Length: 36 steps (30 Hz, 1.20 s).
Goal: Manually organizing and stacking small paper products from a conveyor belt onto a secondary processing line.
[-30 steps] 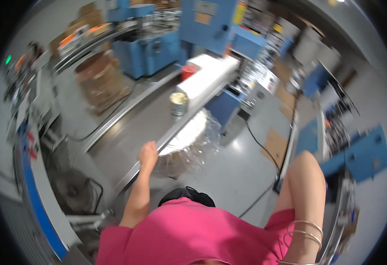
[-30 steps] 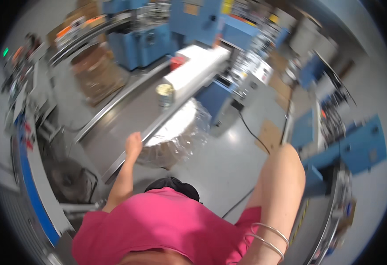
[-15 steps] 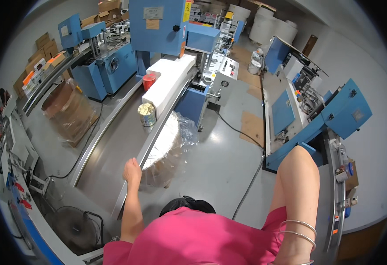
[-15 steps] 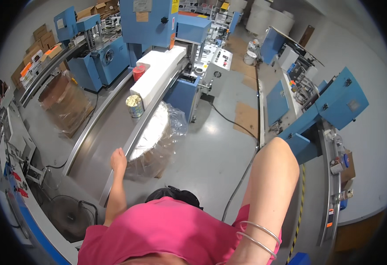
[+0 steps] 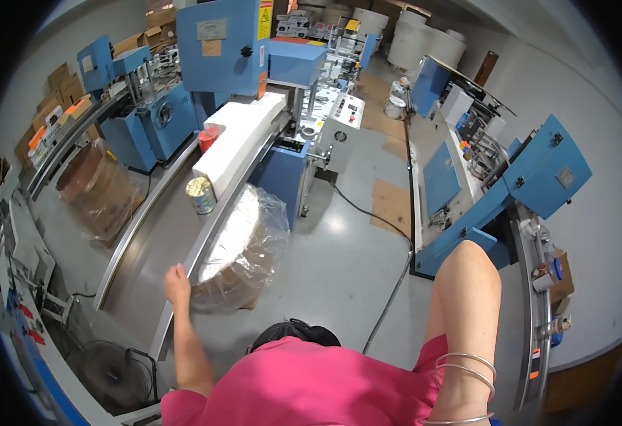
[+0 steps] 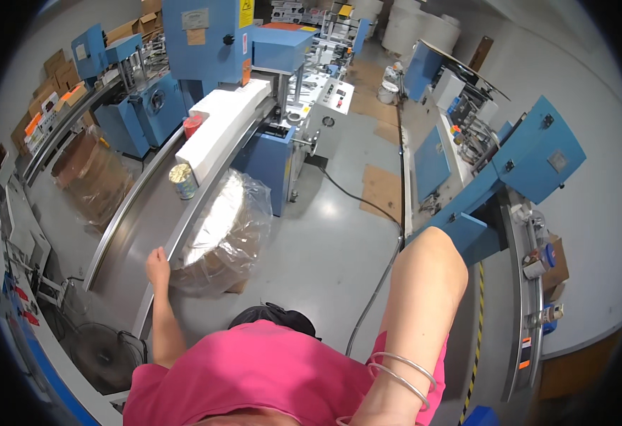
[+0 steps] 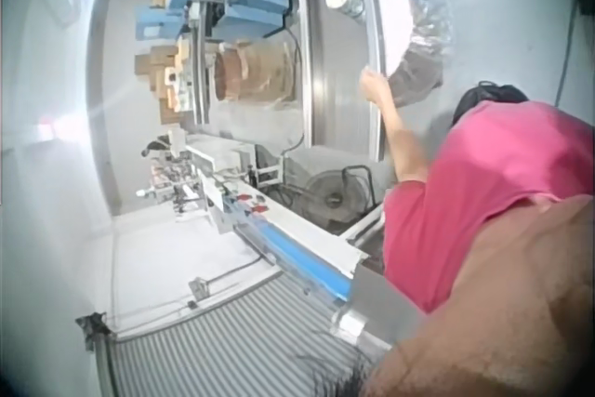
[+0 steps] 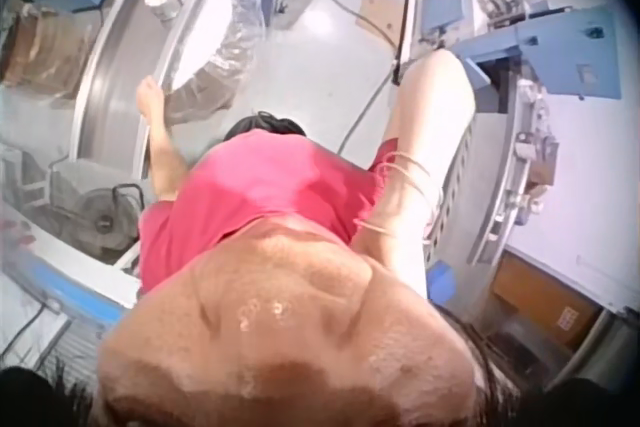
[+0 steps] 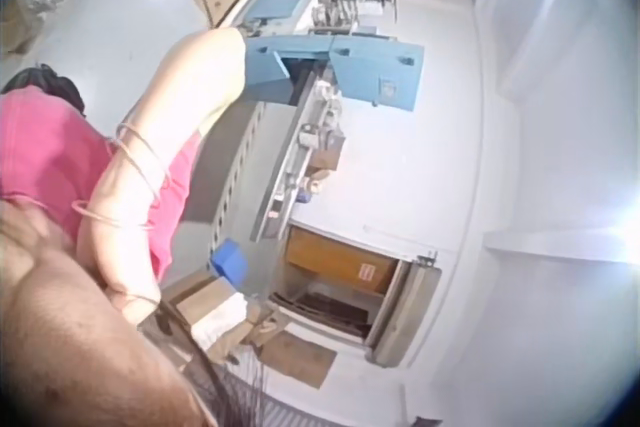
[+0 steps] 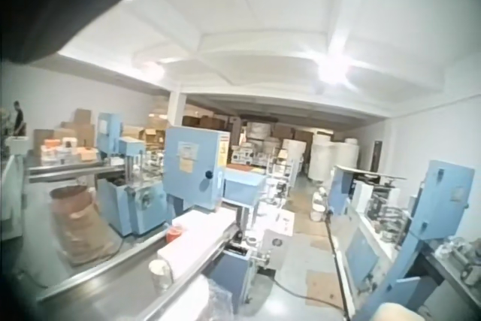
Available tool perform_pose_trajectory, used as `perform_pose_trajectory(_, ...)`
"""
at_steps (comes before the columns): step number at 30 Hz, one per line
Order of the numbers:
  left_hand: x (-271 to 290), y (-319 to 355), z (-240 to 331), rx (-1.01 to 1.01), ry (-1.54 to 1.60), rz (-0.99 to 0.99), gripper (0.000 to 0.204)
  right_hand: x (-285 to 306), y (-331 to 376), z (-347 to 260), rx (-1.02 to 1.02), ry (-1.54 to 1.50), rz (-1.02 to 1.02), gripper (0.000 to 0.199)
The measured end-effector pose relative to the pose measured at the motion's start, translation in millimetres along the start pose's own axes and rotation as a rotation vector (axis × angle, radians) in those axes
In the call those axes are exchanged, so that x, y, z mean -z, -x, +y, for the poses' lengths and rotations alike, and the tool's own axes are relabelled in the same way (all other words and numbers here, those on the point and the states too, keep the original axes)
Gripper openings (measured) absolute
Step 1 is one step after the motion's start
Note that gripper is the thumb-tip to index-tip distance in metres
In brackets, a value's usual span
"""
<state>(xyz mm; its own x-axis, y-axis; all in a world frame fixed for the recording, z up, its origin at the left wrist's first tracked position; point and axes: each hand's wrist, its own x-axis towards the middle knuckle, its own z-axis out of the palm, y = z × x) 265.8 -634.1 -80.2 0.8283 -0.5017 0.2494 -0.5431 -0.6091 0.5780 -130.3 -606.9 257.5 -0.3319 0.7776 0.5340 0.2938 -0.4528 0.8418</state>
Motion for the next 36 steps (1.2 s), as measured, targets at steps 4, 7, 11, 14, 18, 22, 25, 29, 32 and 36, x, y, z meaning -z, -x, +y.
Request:
perform_pose_trajectory(4,-7.8,-5.5,-11.5,-0.004,-0.022,0.082,0.036,39.8,4.8,-5.6,-0.010,0.017,0.005,0.013)
perform_pose_trajectory(7,-11.2,-7.9,-14.1,-0.011,-0.087,0.116,0.036,70.6,8.9,-10.4,-0.014,0.035,-0.003,0.013)
perform_pose_trajectory(11,-16.5,-15.3,-21.7,0.007,-0.233,0.099,0.038,108.5,13.3,-18.1,-0.022,0.050,0.001,0.013)
perform_pose_trajectory(14,-24.4,-19.2,-36.6,-0.067,-0.271,0.170,0.039,129.0,17.9,-20.4,-0.024,0.061,0.013,0.013)
perform_pose_trajectory(18,-23.8,-21.7,-34.2,0.000,-0.346,0.111,0.039,147.0,26.3,-21.7,-0.036,0.066,0.031,0.012)
perform_pose_trajectory(22,-19.4,-15.6,-21.3,0.057,-0.365,0.110,0.041,151.3,37.6,-17.8,-0.052,0.055,0.049,0.012)
perform_pose_trajectory(25,-19.8,-12.5,-17.9,0.092,-0.367,0.114,0.042,145.7,48.5,-11.7,-0.070,0.025,0.066,0.012)
perform_pose_trajectory(29,-20.7,-9.6,-24.1,0.094,-0.389,0.143,0.043,133.4,63.1,1.1,-0.103,-0.043,0.087,0.012)
perform_pose_trajectory(32,-12.6,-3.9,-9.9,0.115,-0.388,0.135,0.043,120.2,76.3,10.2,-0.138,-0.105,0.110,0.012)
perform_pose_trajectory(36,-18.6,-3.1,-17.1,0.084,-0.397,0.167,0.041,90.8,95.3,25.6,-0.173,-0.183,0.157,0.011)
